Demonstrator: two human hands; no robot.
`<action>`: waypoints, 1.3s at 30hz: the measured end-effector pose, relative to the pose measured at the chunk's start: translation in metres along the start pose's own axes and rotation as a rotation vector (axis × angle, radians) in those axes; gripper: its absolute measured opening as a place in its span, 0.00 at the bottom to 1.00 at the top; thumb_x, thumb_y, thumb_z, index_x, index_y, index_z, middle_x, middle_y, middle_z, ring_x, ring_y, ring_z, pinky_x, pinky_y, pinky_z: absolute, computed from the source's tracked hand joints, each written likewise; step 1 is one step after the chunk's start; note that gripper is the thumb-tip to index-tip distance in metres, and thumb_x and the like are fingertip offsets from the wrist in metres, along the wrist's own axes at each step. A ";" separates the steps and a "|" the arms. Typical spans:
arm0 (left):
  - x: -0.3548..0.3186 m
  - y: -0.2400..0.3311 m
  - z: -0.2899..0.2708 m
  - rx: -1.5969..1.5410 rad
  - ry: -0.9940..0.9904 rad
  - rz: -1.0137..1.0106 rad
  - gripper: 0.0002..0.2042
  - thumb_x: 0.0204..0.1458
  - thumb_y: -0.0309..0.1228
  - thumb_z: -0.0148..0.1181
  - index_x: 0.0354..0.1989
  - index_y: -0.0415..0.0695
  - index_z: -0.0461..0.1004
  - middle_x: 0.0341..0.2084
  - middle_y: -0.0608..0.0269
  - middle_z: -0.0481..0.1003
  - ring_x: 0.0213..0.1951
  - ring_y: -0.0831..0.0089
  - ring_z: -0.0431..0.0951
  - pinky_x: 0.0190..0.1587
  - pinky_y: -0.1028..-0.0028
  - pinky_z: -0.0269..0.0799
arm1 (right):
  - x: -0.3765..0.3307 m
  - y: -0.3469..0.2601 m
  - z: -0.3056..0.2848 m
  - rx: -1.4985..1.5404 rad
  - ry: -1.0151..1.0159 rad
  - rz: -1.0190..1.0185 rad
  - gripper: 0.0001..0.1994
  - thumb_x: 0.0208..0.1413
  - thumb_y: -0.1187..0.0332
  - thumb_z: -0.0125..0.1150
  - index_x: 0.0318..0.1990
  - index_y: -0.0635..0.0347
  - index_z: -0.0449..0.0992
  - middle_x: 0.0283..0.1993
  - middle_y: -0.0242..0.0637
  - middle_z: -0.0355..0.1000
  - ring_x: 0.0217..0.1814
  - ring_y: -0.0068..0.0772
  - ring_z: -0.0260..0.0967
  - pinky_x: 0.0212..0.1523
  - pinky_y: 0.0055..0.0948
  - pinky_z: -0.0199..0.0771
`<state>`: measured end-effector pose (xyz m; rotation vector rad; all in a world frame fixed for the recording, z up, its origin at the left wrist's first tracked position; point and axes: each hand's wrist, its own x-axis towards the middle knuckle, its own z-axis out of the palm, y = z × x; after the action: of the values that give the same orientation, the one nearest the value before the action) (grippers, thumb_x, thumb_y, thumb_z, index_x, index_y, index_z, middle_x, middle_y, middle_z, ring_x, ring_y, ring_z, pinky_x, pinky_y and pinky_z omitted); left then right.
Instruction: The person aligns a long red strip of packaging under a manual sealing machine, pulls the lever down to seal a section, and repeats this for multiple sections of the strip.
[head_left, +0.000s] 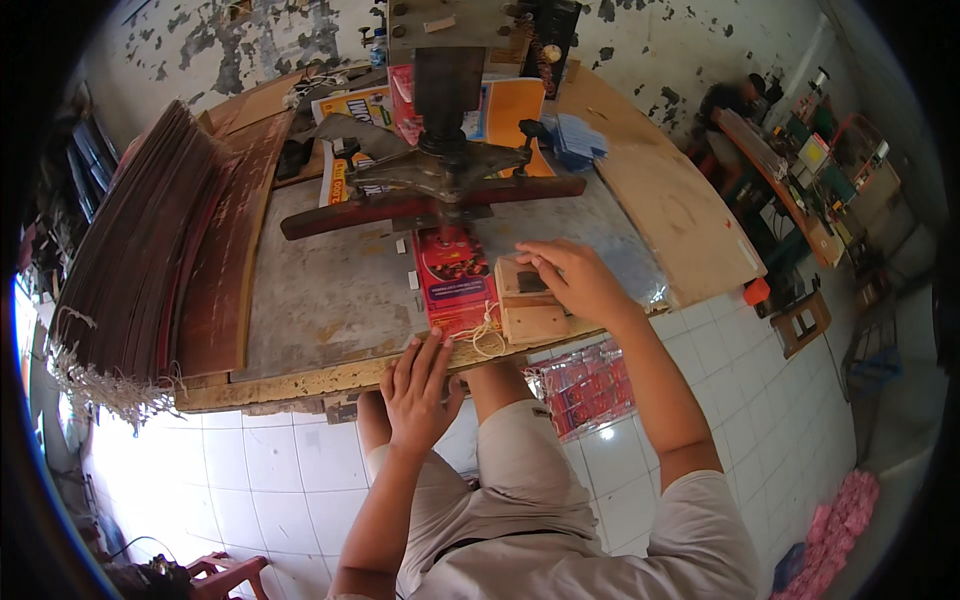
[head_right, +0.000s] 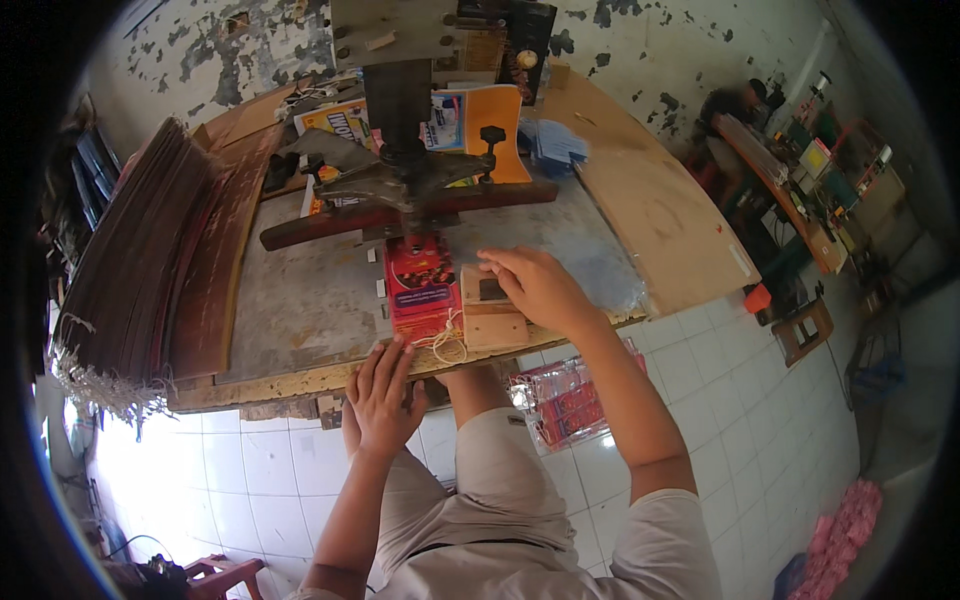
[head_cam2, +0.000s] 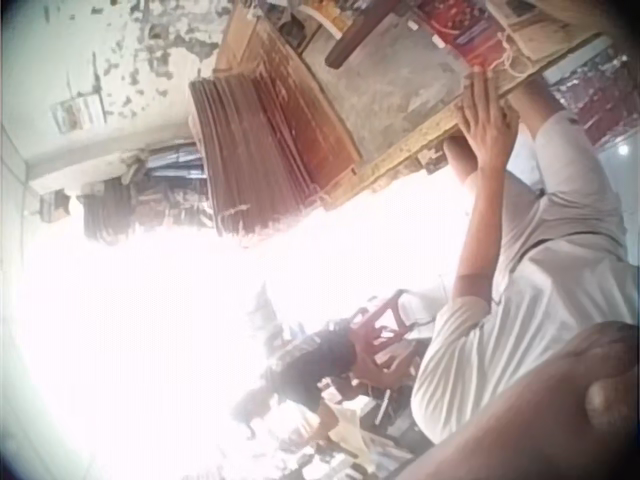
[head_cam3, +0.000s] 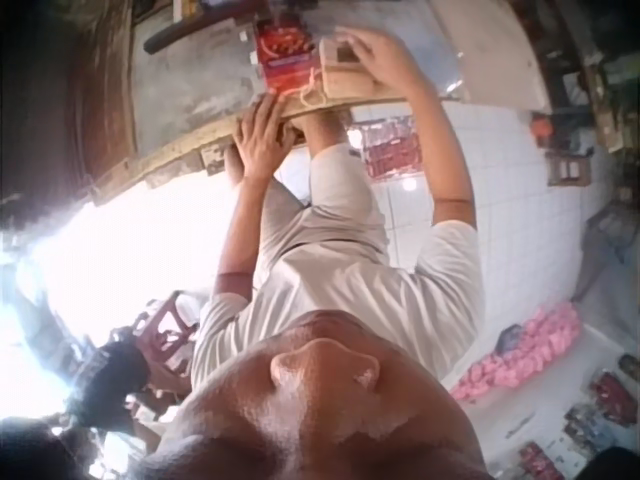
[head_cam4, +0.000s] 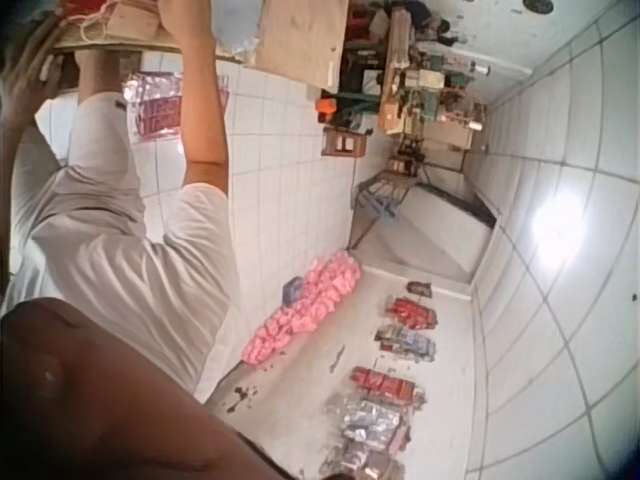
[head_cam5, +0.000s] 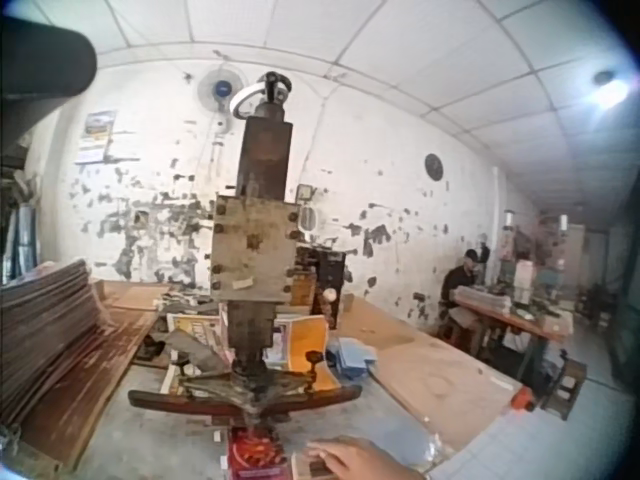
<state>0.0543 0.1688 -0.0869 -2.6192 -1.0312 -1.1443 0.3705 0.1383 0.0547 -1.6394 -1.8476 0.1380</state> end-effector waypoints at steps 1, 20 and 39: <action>-0.001 -0.001 0.001 0.007 0.008 0.002 0.31 0.60 0.38 0.67 0.75 0.55 0.77 0.78 0.72 0.73 0.75 0.66 0.71 0.75 0.59 0.58 | -0.001 0.002 0.000 -0.011 0.004 -0.031 0.16 0.77 0.72 0.60 0.66 0.62 0.83 0.58 0.44 0.88 0.58 0.49 0.86 0.61 0.44 0.84; -0.002 -0.001 0.003 0.033 0.003 0.005 0.32 0.59 0.38 0.68 0.76 0.56 0.77 0.78 0.73 0.73 0.76 0.67 0.70 0.77 0.60 0.56 | -0.023 0.002 -0.002 -0.031 -0.031 -0.104 0.35 0.64 0.63 0.78 0.78 0.49 0.74 0.65 0.33 0.85 0.71 0.46 0.76 0.75 0.45 0.74; -0.003 0.000 0.005 0.043 0.018 -0.002 0.30 0.60 0.39 0.67 0.74 0.57 0.79 0.77 0.74 0.74 0.74 0.68 0.71 0.77 0.61 0.55 | -0.024 0.005 0.006 0.126 -0.005 -0.104 0.33 0.65 0.71 0.76 0.78 0.48 0.75 0.66 0.36 0.83 0.61 0.43 0.79 0.62 0.41 0.83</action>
<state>0.0560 0.1692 -0.0926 -2.5707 -1.0427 -1.1315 0.3717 0.1194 0.0381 -1.4558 -1.8840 0.2092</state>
